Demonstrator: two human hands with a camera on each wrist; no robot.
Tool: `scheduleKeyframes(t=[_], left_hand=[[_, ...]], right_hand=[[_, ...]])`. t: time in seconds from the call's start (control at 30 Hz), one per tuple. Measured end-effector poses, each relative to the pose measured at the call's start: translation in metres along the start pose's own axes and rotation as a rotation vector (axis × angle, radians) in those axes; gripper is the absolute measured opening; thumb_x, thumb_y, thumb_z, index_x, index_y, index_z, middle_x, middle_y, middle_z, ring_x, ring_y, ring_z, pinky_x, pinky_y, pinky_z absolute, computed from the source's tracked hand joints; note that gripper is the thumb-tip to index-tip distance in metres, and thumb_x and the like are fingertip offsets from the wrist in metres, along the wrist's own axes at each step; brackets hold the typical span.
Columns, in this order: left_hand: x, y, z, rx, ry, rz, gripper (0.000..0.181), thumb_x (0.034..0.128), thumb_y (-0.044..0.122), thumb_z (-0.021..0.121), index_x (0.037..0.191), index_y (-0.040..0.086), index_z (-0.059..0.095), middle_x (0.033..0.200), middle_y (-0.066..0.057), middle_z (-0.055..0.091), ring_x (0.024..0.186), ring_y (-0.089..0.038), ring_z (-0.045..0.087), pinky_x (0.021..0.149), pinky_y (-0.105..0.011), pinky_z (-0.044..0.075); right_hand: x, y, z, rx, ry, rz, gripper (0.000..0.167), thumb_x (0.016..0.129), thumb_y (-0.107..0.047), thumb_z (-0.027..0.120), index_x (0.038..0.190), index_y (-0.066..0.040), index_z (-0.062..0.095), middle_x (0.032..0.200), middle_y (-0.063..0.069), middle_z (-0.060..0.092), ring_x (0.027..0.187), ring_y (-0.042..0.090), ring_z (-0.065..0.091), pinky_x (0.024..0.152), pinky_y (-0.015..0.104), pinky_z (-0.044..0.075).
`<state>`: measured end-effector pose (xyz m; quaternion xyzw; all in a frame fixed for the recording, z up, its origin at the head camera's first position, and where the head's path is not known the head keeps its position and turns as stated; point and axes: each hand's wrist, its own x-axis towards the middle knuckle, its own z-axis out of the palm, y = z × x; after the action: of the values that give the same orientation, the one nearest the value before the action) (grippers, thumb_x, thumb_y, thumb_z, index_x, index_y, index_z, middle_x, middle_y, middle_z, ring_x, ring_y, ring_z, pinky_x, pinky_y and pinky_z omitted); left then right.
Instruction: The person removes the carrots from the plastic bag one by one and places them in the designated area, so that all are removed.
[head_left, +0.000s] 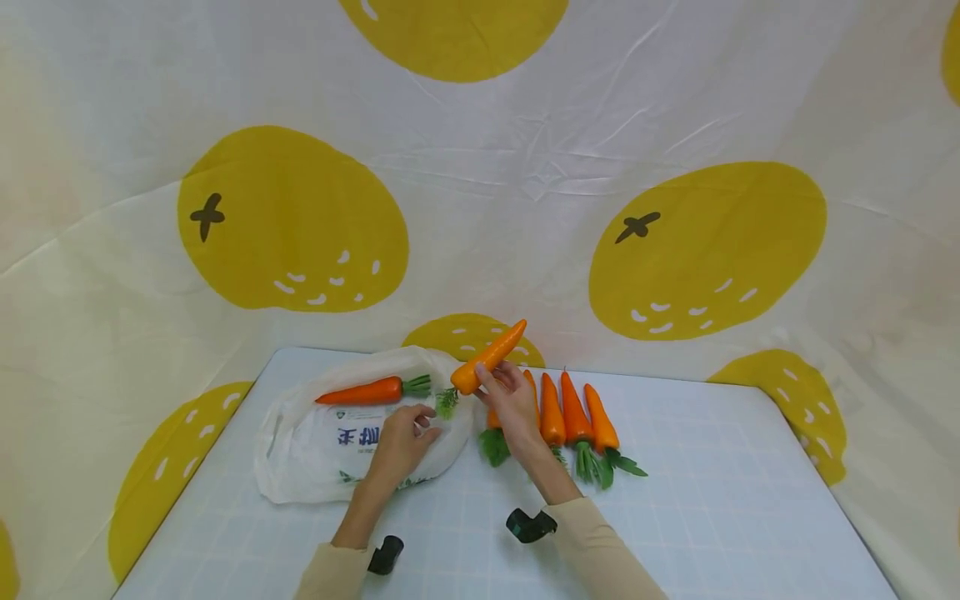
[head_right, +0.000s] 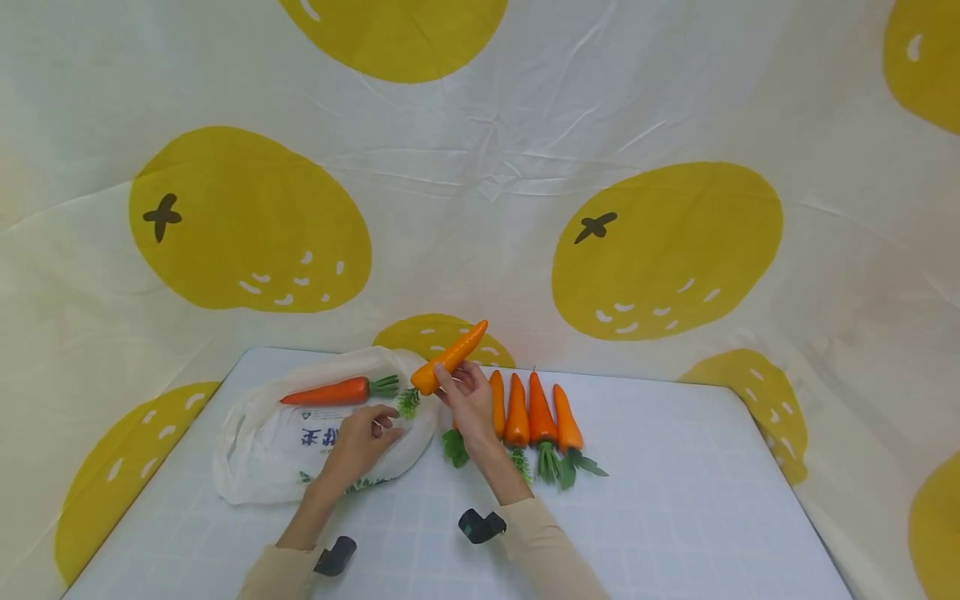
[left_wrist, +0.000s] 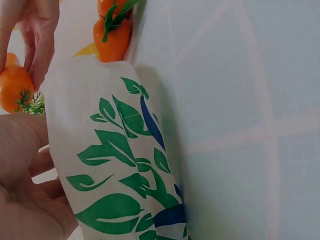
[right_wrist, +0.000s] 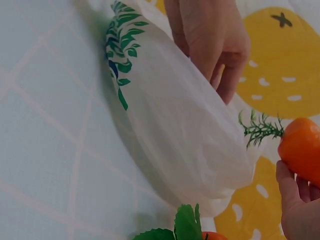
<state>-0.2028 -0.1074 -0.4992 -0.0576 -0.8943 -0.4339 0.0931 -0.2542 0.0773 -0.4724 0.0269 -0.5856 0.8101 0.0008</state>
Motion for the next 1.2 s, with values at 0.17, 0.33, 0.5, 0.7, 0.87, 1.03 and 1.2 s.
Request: scheduleKeyframes(t=[0.17,0.33,0.5,0.7,0.87,1.03,1.2], left_hand=[[0.002,-0.001,0.002,-0.006,-0.006,-0.014,0.014,0.0895,0.002,0.077,0.102,-0.001,0.073,0.085,-0.005,0.063,0.077,-0.018,0.055,0.073,-0.035,0.051],[0.003,0.001,0.002,-0.021,-0.005,-0.028,0.006,0.0908,0.004,0.076,0.096,0.002,0.074,0.084,-0.004,0.065,0.077,-0.017,0.057,0.074,-0.034,0.052],[-0.001,0.002,0.002,-0.018,0.000,0.001,0.003,0.0895,0.002,0.077,0.091,0.004,0.075,0.081,-0.002,0.067,0.074,-0.014,0.058,0.070,-0.030,0.053],[-0.006,0.004,0.002,0.018,-0.007,0.046,0.004,0.0866,0.002,0.080,0.087,0.003,0.076,0.079,-0.002,0.069,0.072,-0.013,0.059,0.067,-0.030,0.053],[-0.007,0.001,0.002,0.031,-0.028,0.036,0.004,0.0870,0.001,0.079,0.089,0.001,0.076,0.082,-0.004,0.071,0.074,-0.015,0.060,0.070,-0.032,0.054],[-0.008,-0.003,0.002,0.037,-0.016,0.019,0.003,0.0875,0.000,0.077,0.089,0.001,0.075,0.084,-0.006,0.071,0.075,-0.016,0.060,0.071,-0.035,0.053],[-0.005,-0.011,0.003,0.012,-0.052,-0.030,0.006,0.0921,0.006,0.075,0.090,0.001,0.074,0.084,-0.004,0.069,0.076,-0.015,0.059,0.072,-0.034,0.053]], right_hand=[[0.000,0.000,0.001,-0.008,0.003,0.003,0.049,0.096,-0.023,0.075,0.133,0.002,0.056,0.128,0.020,0.061,0.108,0.024,0.068,0.093,0.040,0.057],[0.000,-0.002,0.001,-0.011,0.010,0.002,0.051,0.095,-0.024,0.076,0.134,0.002,0.055,0.129,0.020,0.060,0.108,0.023,0.068,0.093,0.039,0.057],[0.002,-0.001,0.002,-0.001,0.036,-0.013,0.052,0.096,-0.024,0.075,0.135,0.002,0.054,0.129,0.019,0.060,0.109,0.022,0.066,0.095,0.038,0.057],[0.006,-0.003,0.005,0.022,0.065,-0.054,0.049,0.095,-0.024,0.075,0.132,0.002,0.057,0.124,0.018,0.063,0.108,0.023,0.066,0.094,0.038,0.057],[0.004,-0.008,0.007,0.023,0.054,-0.046,0.047,0.096,-0.024,0.074,0.133,0.002,0.058,0.123,0.017,0.064,0.107,0.022,0.067,0.093,0.039,0.057],[0.003,-0.017,0.001,-0.002,0.043,-0.025,0.046,0.098,-0.024,0.073,0.133,0.002,0.058,0.122,0.018,0.065,0.105,0.021,0.068,0.092,0.038,0.058],[0.002,-0.025,-0.014,-0.071,0.032,-0.001,0.048,0.097,-0.031,0.073,0.133,-0.003,0.060,0.124,0.016,0.066,0.107,0.022,0.069,0.092,0.037,0.058]])
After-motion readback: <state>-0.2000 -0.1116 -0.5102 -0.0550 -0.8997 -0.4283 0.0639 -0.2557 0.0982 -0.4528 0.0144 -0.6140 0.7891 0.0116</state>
